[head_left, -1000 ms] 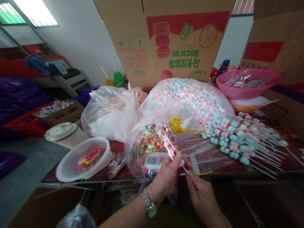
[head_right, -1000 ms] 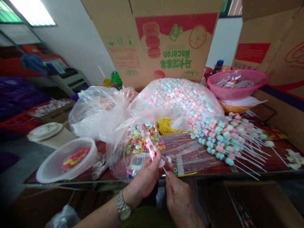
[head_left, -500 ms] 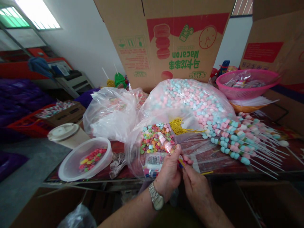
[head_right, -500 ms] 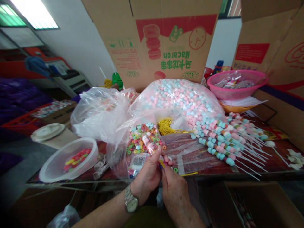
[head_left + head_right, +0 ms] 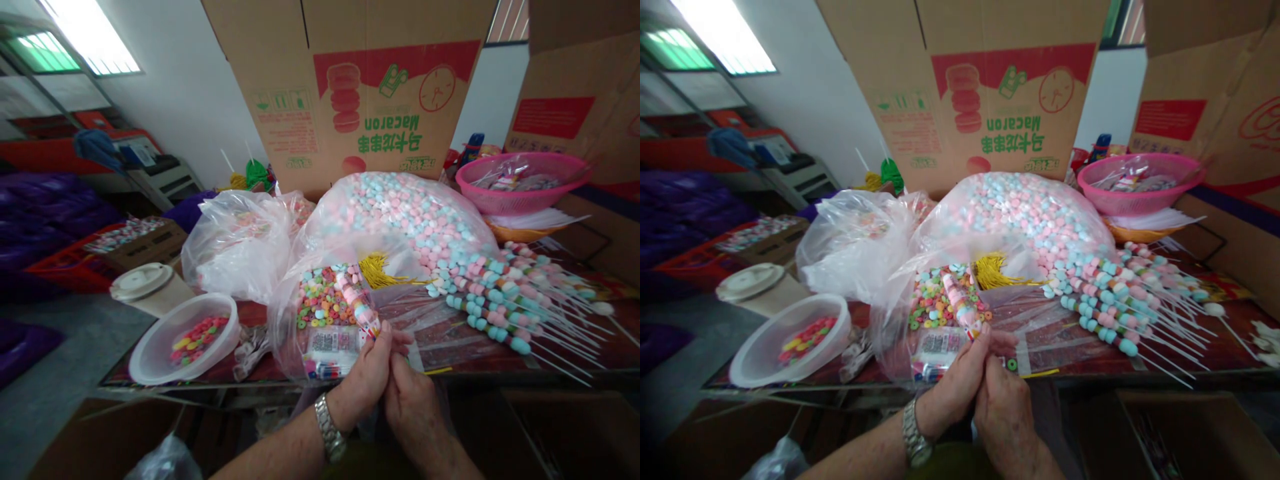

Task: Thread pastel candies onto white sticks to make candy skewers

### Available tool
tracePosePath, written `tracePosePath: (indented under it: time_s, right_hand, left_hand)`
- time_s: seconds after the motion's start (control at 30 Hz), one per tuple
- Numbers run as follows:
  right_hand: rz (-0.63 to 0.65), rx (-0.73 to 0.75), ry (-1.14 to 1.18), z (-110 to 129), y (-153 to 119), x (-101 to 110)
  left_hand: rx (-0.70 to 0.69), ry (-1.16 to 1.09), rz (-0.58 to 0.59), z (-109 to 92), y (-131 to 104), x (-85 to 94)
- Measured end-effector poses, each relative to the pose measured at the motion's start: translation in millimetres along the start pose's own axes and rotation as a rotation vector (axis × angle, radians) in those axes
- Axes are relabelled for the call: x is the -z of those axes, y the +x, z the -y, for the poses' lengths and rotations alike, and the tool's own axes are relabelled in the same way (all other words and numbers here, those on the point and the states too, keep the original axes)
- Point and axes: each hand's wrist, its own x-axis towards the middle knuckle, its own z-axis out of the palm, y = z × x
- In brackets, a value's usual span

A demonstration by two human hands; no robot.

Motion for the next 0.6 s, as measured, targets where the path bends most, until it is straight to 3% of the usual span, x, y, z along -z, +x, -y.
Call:
tracePosePath:
  time_s: [0.1,0.2,0.23,0.3,0.33,0.37,0.4,0.43,0.5,0.6]
  right_hand:
    - [-0.007,0.007,0.097,-4,4,10]
    - [0.106,-0.062,0.168,-12,10,32]
    - [0.166,-0.09,0.179,-15,11,41]
    - [0.295,-0.112,0.2,-19,14,59]
    - [0.36,-0.106,0.218,-20,14,66]
    - [0.42,-0.098,0.241,-21,15,72]
    - [0.468,-0.089,0.261,-21,15,76]
    - [0.503,-0.082,0.277,-21,16,80]
    - [0.541,-0.076,0.288,-21,17,84]
    - [0.546,-0.08,0.244,-23,21,86]
  left_hand:
    - [-0.125,0.335,0.191,-25,-16,16.0]
    - [-0.39,0.876,0.404,-62,-39,45.5]
    - [-0.521,1.029,0.362,-74,-45,56.7]
    - [-0.813,1.275,-0.003,-91,-48,76.4]
    - [-0.875,1.401,-0.122,-96,-47,83.4]
    - [-0.9,1.492,-0.159,-96,-43,87.9]
    - [-0.901,1.549,-0.108,-93,-39,89.9]
    - [-0.859,1.573,0.019,-87,-35,89.6]
    - [-0.708,1.504,0.256,-70,-28,84.1]
    - [-0.47,1.279,0.362,-45,-27,71.5]
